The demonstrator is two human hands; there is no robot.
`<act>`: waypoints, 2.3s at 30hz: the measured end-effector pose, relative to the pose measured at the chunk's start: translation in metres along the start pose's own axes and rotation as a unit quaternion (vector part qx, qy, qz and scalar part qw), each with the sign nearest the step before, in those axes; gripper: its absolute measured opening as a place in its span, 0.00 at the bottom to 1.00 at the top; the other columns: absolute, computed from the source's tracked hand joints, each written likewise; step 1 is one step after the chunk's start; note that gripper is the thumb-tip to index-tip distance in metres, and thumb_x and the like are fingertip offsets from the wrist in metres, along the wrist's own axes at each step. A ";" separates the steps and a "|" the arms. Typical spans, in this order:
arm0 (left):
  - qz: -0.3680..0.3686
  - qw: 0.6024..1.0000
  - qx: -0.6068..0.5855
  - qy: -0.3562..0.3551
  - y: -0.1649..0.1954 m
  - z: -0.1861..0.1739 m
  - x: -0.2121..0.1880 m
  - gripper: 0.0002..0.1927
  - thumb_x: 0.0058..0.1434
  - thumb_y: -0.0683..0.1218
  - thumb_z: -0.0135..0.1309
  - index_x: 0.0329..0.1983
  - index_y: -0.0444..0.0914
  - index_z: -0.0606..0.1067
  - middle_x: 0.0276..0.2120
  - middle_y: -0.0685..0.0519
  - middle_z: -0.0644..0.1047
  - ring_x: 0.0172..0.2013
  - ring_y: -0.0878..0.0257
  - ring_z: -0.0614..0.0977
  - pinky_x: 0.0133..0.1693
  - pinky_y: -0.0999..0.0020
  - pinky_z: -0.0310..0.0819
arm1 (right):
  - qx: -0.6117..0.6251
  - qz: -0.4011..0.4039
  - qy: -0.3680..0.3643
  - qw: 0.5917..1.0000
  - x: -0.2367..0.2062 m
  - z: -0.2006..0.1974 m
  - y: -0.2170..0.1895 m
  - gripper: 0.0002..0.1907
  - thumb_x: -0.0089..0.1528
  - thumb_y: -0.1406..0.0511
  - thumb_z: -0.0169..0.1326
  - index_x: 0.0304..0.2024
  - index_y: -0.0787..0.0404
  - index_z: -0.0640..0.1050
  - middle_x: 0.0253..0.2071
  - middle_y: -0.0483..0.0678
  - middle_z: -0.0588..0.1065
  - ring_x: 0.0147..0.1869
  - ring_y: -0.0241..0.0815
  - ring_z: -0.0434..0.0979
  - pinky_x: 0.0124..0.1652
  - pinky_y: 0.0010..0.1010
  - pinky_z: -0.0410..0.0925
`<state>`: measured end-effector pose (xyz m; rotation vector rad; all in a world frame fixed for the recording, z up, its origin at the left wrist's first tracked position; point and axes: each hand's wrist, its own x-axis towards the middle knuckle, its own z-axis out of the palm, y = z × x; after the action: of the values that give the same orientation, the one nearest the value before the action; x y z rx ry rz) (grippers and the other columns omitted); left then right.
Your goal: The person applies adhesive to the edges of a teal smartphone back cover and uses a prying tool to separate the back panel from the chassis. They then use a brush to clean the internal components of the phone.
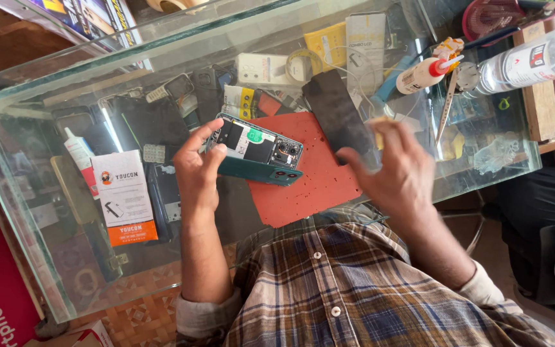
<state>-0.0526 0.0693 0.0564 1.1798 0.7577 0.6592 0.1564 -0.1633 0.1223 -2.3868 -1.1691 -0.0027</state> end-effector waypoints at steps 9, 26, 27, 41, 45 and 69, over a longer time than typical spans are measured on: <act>-0.072 0.995 -0.070 -0.005 -0.005 -0.001 -0.033 0.32 0.59 0.44 0.60 0.68 0.34 0.68 0.48 0.50 0.77 0.44 0.67 0.79 0.42 0.69 0.76 | 0.226 -0.187 -0.148 0.944 -0.006 0.043 -0.047 0.12 0.58 0.68 0.66 0.44 0.62 0.80 0.43 0.49 0.78 0.45 0.50 0.79 0.43 0.39 0.73; -0.124 0.987 0.096 0.013 -0.058 -0.021 -0.058 0.11 0.68 0.44 0.59 0.46 0.30 0.83 0.30 0.56 0.77 0.30 0.73 0.71 0.32 0.76 0.64 | 0.169 -0.241 -0.091 0.951 0.087 0.050 0.063 0.23 0.52 0.80 0.56 0.46 0.56 0.84 0.67 0.56 0.68 0.73 0.59 0.66 0.69 0.49 0.64; -0.145 0.986 0.078 0.009 -0.060 -0.022 -0.061 0.12 0.69 0.43 0.59 0.48 0.29 0.83 0.29 0.55 0.76 0.30 0.72 0.70 0.31 0.75 0.62 | 0.154 -0.232 -0.092 0.956 0.086 0.049 0.061 0.24 0.51 0.79 0.54 0.47 0.56 0.83 0.67 0.55 0.69 0.73 0.59 0.66 0.69 0.48 0.64; -0.216 0.959 -0.069 -0.170 -0.057 0.007 -0.093 0.21 0.67 0.37 0.48 0.64 0.26 0.71 0.49 0.48 0.82 0.45 0.68 0.82 0.48 0.73 0.77 | -0.026 -0.111 -0.073 0.991 0.026 0.058 0.025 0.37 0.51 0.56 0.65 0.62 0.56 0.75 0.71 0.63 0.59 0.72 0.69 0.57 0.65 0.60 0.55; -0.237 0.953 -0.141 -0.125 -0.059 0.010 -0.094 0.22 0.67 0.36 0.49 0.63 0.24 0.71 0.46 0.46 0.82 0.44 0.66 0.83 0.47 0.71 0.77 | -0.007 -0.116 -0.062 0.991 0.036 0.063 0.050 0.34 0.52 0.65 0.59 0.63 0.59 0.74 0.72 0.65 0.59 0.72 0.70 0.59 0.69 0.57 0.56; -0.195 0.957 -0.185 -0.109 -0.088 0.074 -0.101 0.17 0.67 0.36 0.52 0.58 0.30 0.66 0.53 0.41 0.78 0.49 0.61 0.84 0.50 0.64 0.83 | -0.055 -0.166 0.001 0.985 0.039 0.066 0.055 0.20 0.62 0.72 0.54 0.57 0.63 0.79 0.67 0.54 0.73 0.72 0.57 0.68 0.66 0.50 0.61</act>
<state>-0.0475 -0.0743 0.0039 0.7169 0.6222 0.3144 0.2083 -0.1354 0.0491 -2.2538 -1.5885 -0.1841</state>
